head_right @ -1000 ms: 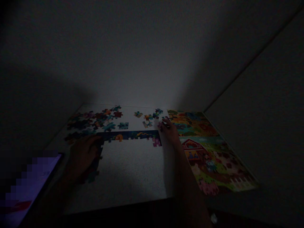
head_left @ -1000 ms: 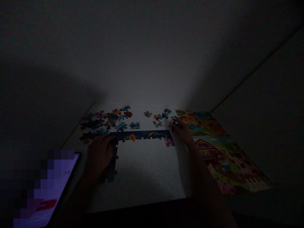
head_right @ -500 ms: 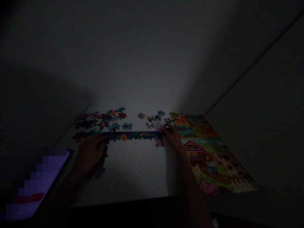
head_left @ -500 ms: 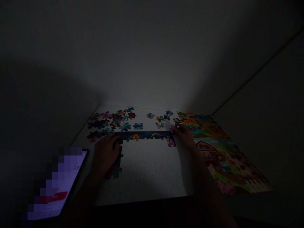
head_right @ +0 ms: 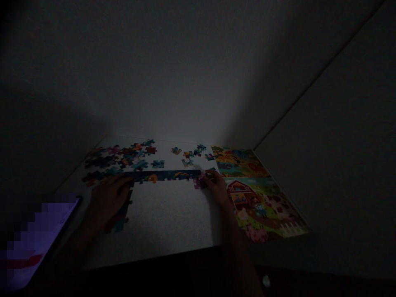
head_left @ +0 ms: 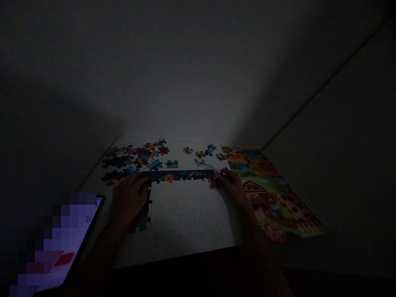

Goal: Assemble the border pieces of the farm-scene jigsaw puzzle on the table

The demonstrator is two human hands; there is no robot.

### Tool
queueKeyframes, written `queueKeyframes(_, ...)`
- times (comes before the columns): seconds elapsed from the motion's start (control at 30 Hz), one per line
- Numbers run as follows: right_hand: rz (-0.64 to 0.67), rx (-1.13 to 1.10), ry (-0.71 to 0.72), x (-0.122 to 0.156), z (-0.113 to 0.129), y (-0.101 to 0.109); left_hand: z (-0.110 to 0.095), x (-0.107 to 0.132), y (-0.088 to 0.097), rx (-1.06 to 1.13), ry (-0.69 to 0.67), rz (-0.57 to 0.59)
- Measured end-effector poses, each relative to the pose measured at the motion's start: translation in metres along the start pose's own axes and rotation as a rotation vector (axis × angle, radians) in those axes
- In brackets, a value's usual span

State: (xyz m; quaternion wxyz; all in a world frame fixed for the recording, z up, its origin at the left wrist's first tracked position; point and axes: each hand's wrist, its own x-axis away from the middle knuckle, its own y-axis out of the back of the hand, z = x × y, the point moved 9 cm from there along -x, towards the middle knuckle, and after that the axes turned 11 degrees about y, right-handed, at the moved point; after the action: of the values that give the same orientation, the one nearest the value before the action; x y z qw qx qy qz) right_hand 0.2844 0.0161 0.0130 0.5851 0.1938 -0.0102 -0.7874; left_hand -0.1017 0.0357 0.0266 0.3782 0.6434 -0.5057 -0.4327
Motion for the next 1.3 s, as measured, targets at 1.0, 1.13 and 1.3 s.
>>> queueKeyframes(1.0,0.008,0.019,0.016,0.042,0.009,-0.005,-0.002,0.001,0.003,0.044,-0.044,-0.030)
queueKeyframes(1.13,0.055,0.119,0.052,0.048,0.016,-0.009,-0.002,0.001,0.003,0.035,-0.040,-0.021)
queueKeyframes(1.3,0.043,0.310,0.159,0.051,0.025,-0.007,-0.001,0.001,0.002,0.010,-0.022,-0.009)
